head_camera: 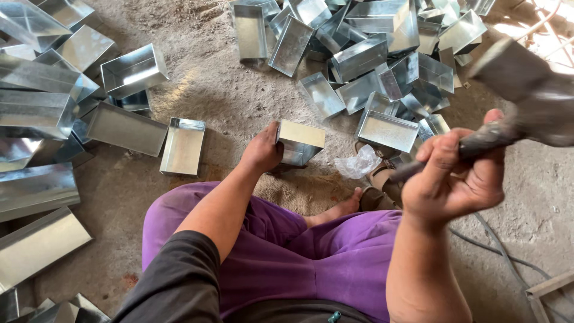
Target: The person sits on the floor and repeatedly hammers small rectangular metal boxes placed on a wooden block. They pick up each box, position it, strike it with a hammer, and then toss it aside. The process is repeated for multiple boxes.
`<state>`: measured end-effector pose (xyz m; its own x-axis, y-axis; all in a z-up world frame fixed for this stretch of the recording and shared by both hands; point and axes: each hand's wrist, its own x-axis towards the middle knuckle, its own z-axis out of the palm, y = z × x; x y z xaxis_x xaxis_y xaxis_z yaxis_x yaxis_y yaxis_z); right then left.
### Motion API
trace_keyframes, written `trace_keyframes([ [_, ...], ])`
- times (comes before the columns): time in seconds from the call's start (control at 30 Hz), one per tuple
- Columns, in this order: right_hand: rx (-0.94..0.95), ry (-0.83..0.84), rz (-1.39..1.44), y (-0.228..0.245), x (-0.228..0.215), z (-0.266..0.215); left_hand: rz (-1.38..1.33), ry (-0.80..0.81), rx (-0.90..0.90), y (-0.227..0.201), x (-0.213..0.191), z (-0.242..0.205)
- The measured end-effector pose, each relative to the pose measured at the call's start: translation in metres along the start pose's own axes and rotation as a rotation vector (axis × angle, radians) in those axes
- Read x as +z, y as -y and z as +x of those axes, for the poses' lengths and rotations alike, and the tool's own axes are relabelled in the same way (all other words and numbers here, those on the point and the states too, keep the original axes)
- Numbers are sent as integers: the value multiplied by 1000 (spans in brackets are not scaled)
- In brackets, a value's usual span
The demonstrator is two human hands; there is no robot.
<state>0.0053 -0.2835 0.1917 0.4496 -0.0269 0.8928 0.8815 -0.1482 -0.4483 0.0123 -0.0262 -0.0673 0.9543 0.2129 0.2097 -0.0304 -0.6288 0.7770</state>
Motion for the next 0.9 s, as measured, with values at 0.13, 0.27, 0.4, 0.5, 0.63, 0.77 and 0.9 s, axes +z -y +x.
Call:
trace_keyframes([
  [0.13,9,128,45,-25,54,-35,-33,46,-53,-2,-2,0],
  [0.27,122,856,-491,-46,78,-65,-32,-7,5,-4,-1,-2],
  [0.4,359,663,-384,-41,63,-63,-9,24,-35,-1,4,-3],
  [0.5,474,533,-251,-32,46,-43,-20,44,-71,2,1,-1],
  [0.63,469,334,-188,-24,10,-20,-4,29,-63,8,-6,4],
  [0.77,340,115,-9,-29,-28,-12,-42,-57,54,10,-5,1],
  [0.9,273,-2,-37,-52,-12,-36,-35,-4,-11,4,-12,0],
])
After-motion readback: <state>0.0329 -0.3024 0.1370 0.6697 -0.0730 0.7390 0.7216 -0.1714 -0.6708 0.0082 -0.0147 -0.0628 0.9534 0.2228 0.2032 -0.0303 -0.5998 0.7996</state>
